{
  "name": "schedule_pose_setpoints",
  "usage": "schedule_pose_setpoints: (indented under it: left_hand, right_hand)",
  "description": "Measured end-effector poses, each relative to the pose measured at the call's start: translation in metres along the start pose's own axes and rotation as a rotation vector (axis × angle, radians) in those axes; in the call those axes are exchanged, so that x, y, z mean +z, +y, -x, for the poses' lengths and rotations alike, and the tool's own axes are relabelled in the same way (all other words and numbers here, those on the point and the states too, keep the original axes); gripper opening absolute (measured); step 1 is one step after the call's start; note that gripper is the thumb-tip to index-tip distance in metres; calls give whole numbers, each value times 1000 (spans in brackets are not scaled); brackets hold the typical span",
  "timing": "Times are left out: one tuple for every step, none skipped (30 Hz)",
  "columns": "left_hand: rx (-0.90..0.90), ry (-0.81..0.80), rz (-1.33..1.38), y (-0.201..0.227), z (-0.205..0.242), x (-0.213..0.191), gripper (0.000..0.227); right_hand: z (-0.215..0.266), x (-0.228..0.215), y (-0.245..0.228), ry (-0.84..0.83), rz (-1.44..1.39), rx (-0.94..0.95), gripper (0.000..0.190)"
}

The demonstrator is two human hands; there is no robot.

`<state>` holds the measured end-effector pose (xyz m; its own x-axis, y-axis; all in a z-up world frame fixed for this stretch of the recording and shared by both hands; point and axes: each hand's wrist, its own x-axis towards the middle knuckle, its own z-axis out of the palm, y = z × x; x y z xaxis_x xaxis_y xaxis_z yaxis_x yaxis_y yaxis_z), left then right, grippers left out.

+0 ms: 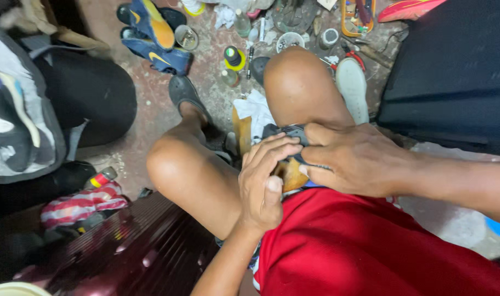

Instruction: The person wipes a wooden shoe last with a white cloth, then picks up a black sneaker and inserts the last into it. The person repeatedly adjusts and presses the shoe around the last to shape it.

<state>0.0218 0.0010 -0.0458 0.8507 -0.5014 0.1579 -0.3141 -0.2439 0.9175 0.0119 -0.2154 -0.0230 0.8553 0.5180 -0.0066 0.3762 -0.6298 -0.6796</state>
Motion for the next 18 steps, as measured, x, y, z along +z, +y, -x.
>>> schedule_pose_setpoints:
  left_hand:
    - [11,26,-16,-1,5,4,77]
    - [21,55,-37,-1,9,9,78]
    - [6,87,-8,0,14,13,76]
    - [-3,128,12,1,15,16,75]
    - [-11,169,32,2,16,20,73]
    - [-11,207,20,2,13,22,70]
    - [-11,245,8,2,10,26,67]
    - [-40,268,2,6,12,29,64]
    - [-44,285,-7,8,13,32,60]
    - [-47,302,-20,9,15,34,57]
    - [-50,320,-32,11,17,35,53]
    - [-53,329,-39,10,12,37,50]
    - [-56,337,-45,10,8,37,48]
    - [-77,340,-51,13,9,37,46]
    - [-104,319,-42,14,9,37,43]
    - [-131,286,-34,15,11,36,42]
    - [-158,252,-25,15,13,35,41]
    - [-89,174,-36,15,15,30,42]
  right_hand:
    - [4,2,-4,9,94,-18,18]
    - [7,4,-6,19,114,-17,18]
    - [9,6,-9,29,135,-16,17]
    - [8,8,-10,44,159,-28,17]
    - [8,10,-13,70,145,-44,17]
    - [6,13,-15,112,144,-58,17]
    - [5,14,-14,155,143,-72,17]
    - [7,16,-15,150,137,-53,19]
    - [8,18,-14,145,131,-35,20]
    - [11,23,-17,143,124,-20,22]
    - [14,26,-21,169,117,-35,22]
    - [13,25,-20,200,129,-70,22]
    - [12,23,-19,230,141,-105,23]
    - [12,20,-20,214,139,-106,21]
    - [13,16,-20,198,137,-108,20]
    - [16,13,-20,188,132,-99,18]
    - [20,10,-20,129,123,-76,20]
    - [22,8,-19,86,126,-45,21]
